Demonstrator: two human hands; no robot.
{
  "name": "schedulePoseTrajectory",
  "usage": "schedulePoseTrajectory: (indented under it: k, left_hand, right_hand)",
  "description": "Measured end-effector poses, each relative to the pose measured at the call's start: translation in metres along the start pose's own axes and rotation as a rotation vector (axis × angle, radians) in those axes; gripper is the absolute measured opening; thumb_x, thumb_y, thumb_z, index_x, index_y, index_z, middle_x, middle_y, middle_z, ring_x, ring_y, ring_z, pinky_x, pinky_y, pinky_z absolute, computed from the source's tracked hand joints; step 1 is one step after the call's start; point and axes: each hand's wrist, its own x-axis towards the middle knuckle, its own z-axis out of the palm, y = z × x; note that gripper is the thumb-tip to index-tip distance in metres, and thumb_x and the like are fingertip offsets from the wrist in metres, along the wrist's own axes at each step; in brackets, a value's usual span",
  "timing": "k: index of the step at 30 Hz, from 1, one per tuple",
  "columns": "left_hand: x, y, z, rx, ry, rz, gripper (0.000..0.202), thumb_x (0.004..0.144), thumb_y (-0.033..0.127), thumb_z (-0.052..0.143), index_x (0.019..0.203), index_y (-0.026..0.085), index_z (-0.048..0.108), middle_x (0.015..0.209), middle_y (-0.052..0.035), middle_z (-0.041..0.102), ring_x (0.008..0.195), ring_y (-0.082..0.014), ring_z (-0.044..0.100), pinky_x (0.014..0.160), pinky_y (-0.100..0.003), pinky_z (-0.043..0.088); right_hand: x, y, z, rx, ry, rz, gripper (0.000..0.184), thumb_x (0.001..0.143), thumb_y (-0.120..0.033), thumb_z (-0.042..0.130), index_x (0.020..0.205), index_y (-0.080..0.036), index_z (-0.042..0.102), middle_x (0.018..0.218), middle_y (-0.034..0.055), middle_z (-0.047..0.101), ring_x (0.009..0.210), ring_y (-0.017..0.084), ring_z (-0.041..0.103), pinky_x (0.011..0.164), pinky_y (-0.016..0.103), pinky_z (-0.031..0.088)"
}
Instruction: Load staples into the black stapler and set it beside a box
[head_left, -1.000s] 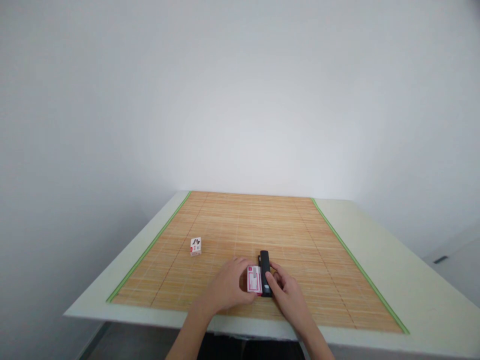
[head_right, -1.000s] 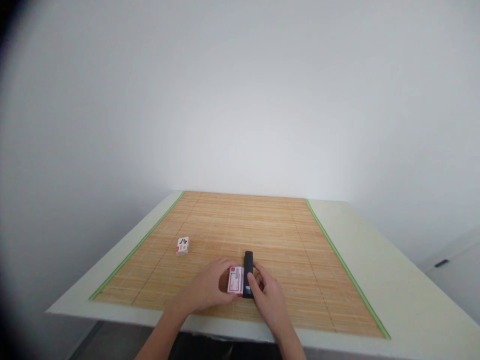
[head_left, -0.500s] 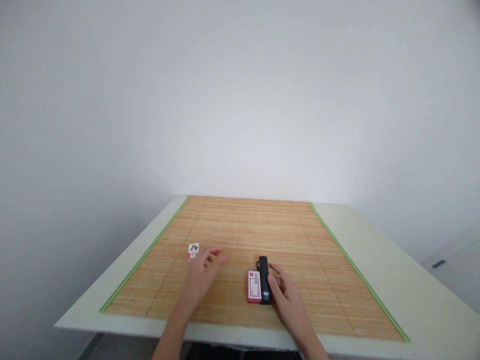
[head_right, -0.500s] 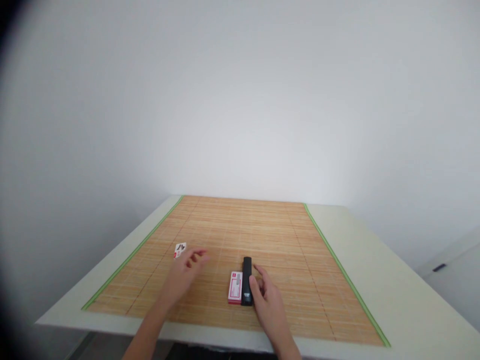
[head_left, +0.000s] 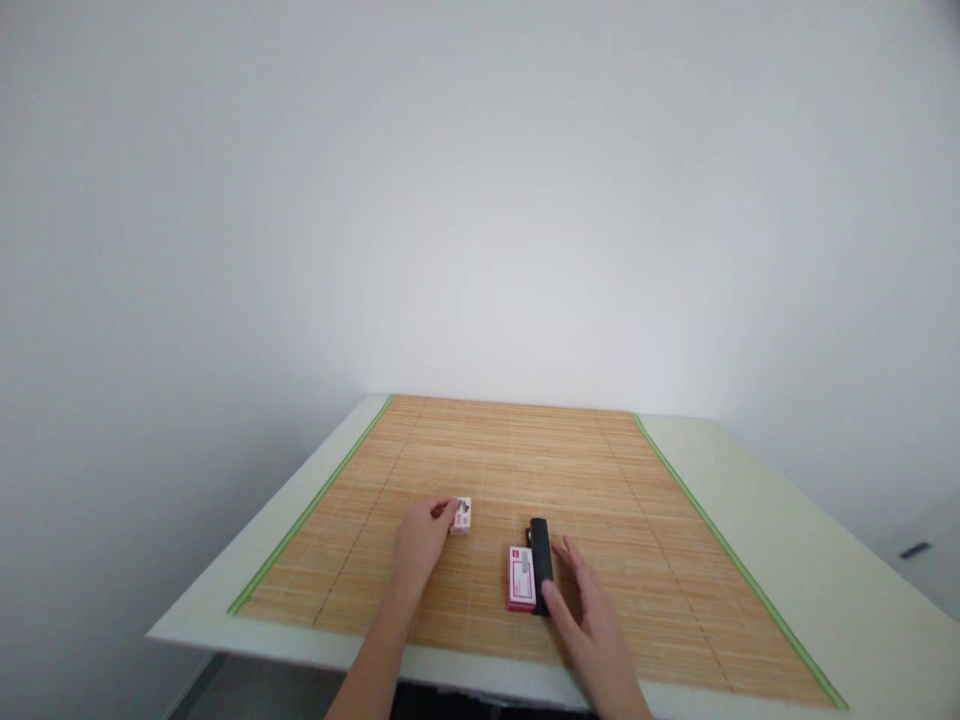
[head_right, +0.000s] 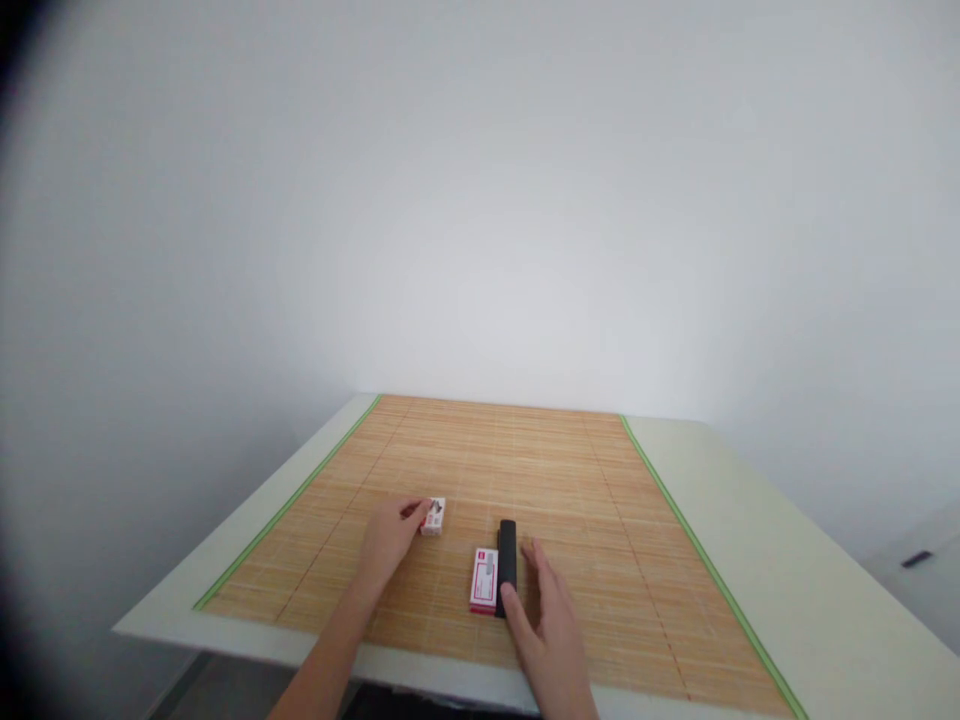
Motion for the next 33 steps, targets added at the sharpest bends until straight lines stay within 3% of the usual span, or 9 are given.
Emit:
schedulePoseTrajectory:
  k: [4,6,9,13,21,27,30,33]
  left_hand:
    - [-0.015,0.033,0.031,-0.046,-0.086,0.055,0.044,0.097,0.052,0.054,0.109,0.019,0.081,0.107,-0.0132,0.080,0.097,-0.0259,0.074,0.084,-0.034,0.051]
    - [-0.023,0.044,0.042,-0.059,-0.110,0.071,0.044,0.097,0.053,0.054,0.107,0.021,0.082,0.105,-0.0129,0.080,0.097,-0.0260,0.074,0.085,-0.034,0.050]
    - [-0.034,0.055,0.052,-0.073,-0.128,0.088,0.045,0.098,0.055,0.052,0.106,0.023,0.082,0.107,-0.0122,0.080,0.099,-0.0266,0.074,0.086,-0.034,0.049]
    - [-0.044,0.063,0.056,-0.084,-0.146,0.088,0.045,0.099,0.054,0.050,0.106,0.023,0.082,0.108,-0.0122,0.080,0.101,-0.0271,0.074,0.087,-0.035,0.049]
    - [-0.057,0.071,0.046,-0.120,-0.169,0.045,0.048,0.100,0.055,0.046,0.117,0.023,0.078,0.115,-0.0120,0.078,0.111,-0.0306,0.071,0.094,-0.039,0.050]
    - [-0.090,0.064,0.059,-0.550,-0.182,-0.093,0.057,0.102,0.051,0.041,0.142,0.016,0.060,0.150,-0.0123,0.058,0.138,-0.0278,0.055,0.115,-0.041,0.044]
    - [-0.107,0.064,0.068,-0.772,-0.160,-0.144,0.056,0.097,0.049,0.051,0.140,0.015,0.063,0.151,-0.0125,0.057,0.142,-0.0288,0.051,0.121,-0.041,0.038]
    - [-0.118,0.069,0.072,-0.840,-0.101,-0.154,0.057,0.090,0.049,0.062,0.137,0.016,0.065,0.149,-0.0126,0.059,0.143,-0.0307,0.050,0.123,-0.042,0.034]
  right_hand:
    - [-0.015,0.009,0.008,-0.299,-0.051,-0.143,0.093,0.093,-0.055,0.066,0.167,-0.027,0.017,0.163,0.0111,0.041,0.150,0.038,0.038,0.127,0.068,0.016]
    - [-0.019,0.010,0.011,-0.355,-0.058,-0.172,0.091,0.095,-0.054,0.064,0.167,-0.029,0.014,0.164,0.0093,0.038,0.151,0.037,0.037,0.127,0.067,0.017]
    - [-0.019,0.008,0.012,-0.389,-0.070,-0.181,0.080,0.098,-0.050,0.060,0.166,-0.031,0.022,0.165,0.0070,0.038,0.151,0.035,0.037,0.127,0.064,0.021]
    - [-0.017,0.005,0.013,-0.411,-0.076,-0.191,0.073,0.099,-0.048,0.059,0.164,-0.030,0.030,0.163,0.0076,0.041,0.150,0.035,0.039,0.127,0.061,0.023]
    - [-0.017,0.000,0.012,-0.460,-0.096,-0.193,0.073,0.103,-0.049,0.053,0.166,-0.027,0.023,0.164,0.0102,0.039,0.151,0.032,0.039,0.128,0.059,0.022]
    - [-0.018,0.002,0.011,-0.489,-0.094,-0.219,0.071,0.103,-0.046,0.053,0.165,-0.027,0.024,0.164,0.0110,0.039,0.149,0.031,0.042,0.127,0.058,0.027]
    - [-0.019,0.000,0.010,-0.491,-0.094,-0.236,0.069,0.103,-0.044,0.053,0.164,-0.027,0.027,0.162,0.0111,0.043,0.147,0.030,0.045,0.126,0.057,0.030]
    - [-0.019,-0.003,0.009,-0.471,-0.090,-0.242,0.067,0.103,-0.043,0.054,0.163,-0.027,0.030,0.158,0.0118,0.049,0.145,0.029,0.048,0.125,0.057,0.031]
